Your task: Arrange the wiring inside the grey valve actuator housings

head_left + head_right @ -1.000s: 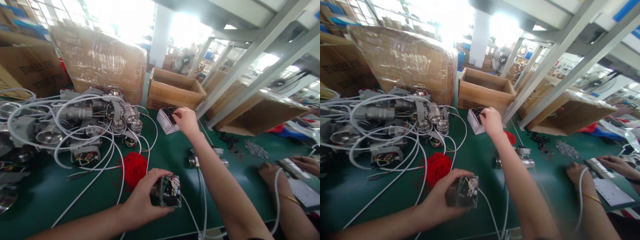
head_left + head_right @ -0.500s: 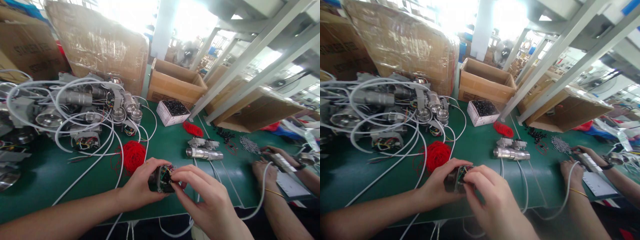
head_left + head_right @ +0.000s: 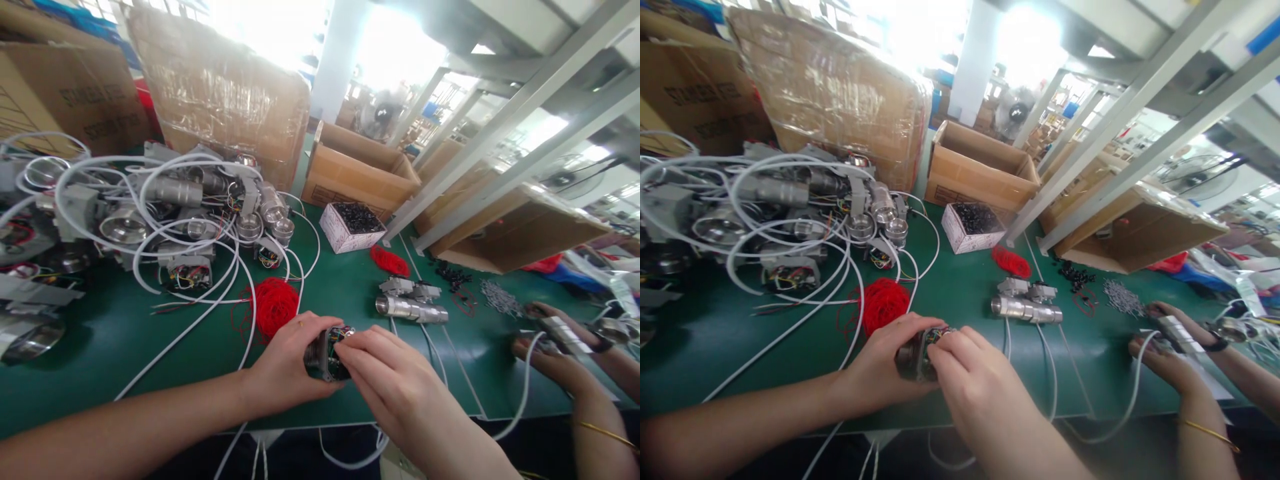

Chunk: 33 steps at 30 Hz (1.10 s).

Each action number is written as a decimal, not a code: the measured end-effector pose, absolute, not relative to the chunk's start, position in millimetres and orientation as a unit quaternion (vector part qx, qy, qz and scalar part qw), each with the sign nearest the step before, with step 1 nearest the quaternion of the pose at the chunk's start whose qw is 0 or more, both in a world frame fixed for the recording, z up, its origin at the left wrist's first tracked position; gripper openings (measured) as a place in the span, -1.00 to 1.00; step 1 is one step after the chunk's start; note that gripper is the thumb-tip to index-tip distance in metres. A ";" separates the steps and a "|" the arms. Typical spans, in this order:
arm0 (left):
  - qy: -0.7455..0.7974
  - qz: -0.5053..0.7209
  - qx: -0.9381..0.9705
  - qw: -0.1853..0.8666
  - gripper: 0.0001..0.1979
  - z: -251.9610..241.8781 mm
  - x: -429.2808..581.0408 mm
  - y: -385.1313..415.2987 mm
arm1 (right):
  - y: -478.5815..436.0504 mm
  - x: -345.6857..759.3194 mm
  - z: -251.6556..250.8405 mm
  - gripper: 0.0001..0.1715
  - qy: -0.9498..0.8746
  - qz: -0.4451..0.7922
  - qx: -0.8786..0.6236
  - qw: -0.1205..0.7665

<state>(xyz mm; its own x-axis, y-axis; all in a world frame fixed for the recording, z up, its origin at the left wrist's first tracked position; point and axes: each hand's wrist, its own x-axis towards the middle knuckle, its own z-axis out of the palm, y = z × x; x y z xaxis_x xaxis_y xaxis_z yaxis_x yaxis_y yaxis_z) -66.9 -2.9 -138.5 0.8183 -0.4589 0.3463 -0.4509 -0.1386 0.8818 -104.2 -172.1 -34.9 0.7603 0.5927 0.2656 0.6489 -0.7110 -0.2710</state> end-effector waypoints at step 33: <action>-0.296 -0.020 0.751 0.589 -0.42 -133.9 -66.7 -1.8 | -167.4 -89.5 -26.3 -0.82 -0.341 0.005 -0.933 0.119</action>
<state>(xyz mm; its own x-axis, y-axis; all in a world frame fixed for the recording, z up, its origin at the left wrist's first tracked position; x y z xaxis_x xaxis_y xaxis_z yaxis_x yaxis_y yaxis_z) -66.7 -1.8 -133.9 0.8239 -0.4681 0.3194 -0.4217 -0.1299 0.8974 -89.5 -167.4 -26.3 0.7680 0.6364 0.0721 0.6341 -0.7398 -0.2251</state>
